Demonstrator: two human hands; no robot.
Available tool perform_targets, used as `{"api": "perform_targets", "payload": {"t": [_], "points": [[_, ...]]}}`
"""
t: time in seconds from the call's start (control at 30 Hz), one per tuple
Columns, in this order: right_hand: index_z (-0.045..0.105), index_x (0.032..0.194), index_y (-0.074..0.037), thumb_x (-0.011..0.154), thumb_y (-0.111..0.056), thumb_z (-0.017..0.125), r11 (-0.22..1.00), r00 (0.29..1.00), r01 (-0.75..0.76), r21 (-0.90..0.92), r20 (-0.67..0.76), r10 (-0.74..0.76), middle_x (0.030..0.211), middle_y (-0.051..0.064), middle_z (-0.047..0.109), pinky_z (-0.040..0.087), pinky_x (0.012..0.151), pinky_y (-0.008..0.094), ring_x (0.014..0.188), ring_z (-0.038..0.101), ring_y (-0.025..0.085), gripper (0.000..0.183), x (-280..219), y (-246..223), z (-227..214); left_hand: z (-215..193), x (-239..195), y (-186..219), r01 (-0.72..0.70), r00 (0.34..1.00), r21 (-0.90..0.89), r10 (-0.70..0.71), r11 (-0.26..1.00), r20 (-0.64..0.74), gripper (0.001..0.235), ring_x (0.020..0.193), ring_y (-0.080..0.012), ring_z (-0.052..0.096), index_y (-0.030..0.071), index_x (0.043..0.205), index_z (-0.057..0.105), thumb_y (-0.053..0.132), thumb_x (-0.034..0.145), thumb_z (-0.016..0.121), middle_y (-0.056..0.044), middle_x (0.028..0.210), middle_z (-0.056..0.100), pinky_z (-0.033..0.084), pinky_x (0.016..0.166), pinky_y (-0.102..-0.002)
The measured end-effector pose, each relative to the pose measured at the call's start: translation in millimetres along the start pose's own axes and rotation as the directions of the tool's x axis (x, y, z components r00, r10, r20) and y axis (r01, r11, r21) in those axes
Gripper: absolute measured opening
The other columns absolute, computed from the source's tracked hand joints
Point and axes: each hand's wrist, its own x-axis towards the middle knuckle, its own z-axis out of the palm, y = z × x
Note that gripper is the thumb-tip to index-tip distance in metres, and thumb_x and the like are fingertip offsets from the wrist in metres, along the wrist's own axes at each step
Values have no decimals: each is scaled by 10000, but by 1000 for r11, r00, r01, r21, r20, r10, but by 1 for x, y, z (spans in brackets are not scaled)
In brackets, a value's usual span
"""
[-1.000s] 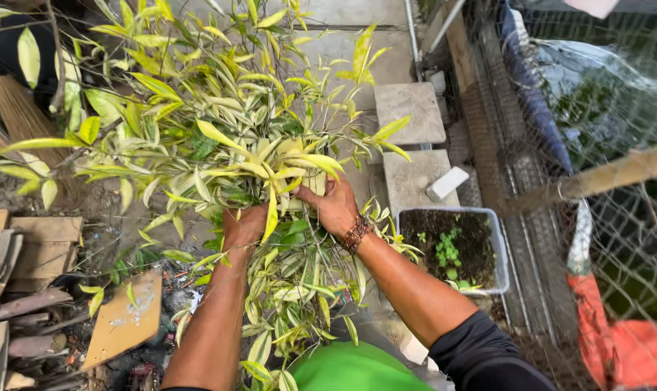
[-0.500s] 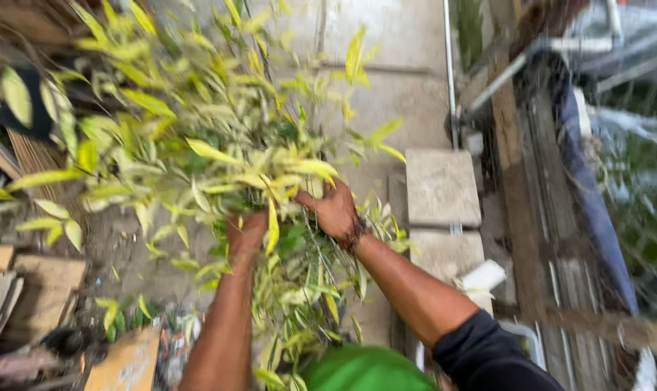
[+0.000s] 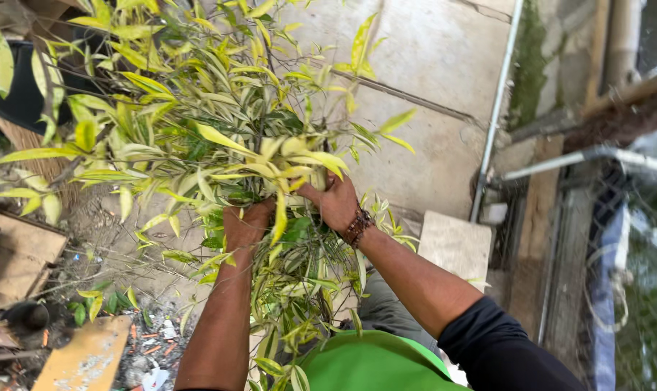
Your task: The person carries a large bunch of variegated plant branches through a garden area and places them on a concrete floor. They then sit and use a knife to strip leaves from the branches, accumulating a pile of leaves on the ground.
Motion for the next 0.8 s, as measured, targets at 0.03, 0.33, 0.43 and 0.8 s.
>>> {"api": "perform_targets", "payload": {"t": [0.03,0.33,0.43,0.8], "points": [[669,1196,-18,881,-196,807,977,989,134,169,39,-142,1090,40,762,567,890,292,993,707,109,387,12,14,-6,14,5,1,-23,1000,-167,19,986,-21,539,944,-213,693,-16,1175,633,172,729,870,-161,1129,733,559,772,-356],[609,1198,-2,969,-147,750,983,977,-78,168,211,41,937,91,739,524,671,331,747,633,168,305,195,162,-86,134,124,-59,368,926,563,-235,740,-296,558,766,-297,699,-49,951,751,499,857,795,-193,865,780,548,752,-446],[646,1218,3,890,33,681,927,939,52,372,298,-173,1127,55,721,575,874,292,992,689,137,331,274,202,-135,203,183,-60,161,918,382,4,910,-396,667,768,-281,663,-49,1094,687,464,711,872,-183,917,774,497,721,-451],[571,1261,-34,845,-24,778,921,933,-174,349,358,40,1178,76,654,610,858,358,1023,673,183,465,426,328,-277,398,288,-58,434,896,469,-421,769,-140,622,966,-329,721,76,1143,710,592,798,669,-173,1123,788,524,773,-426]]}}
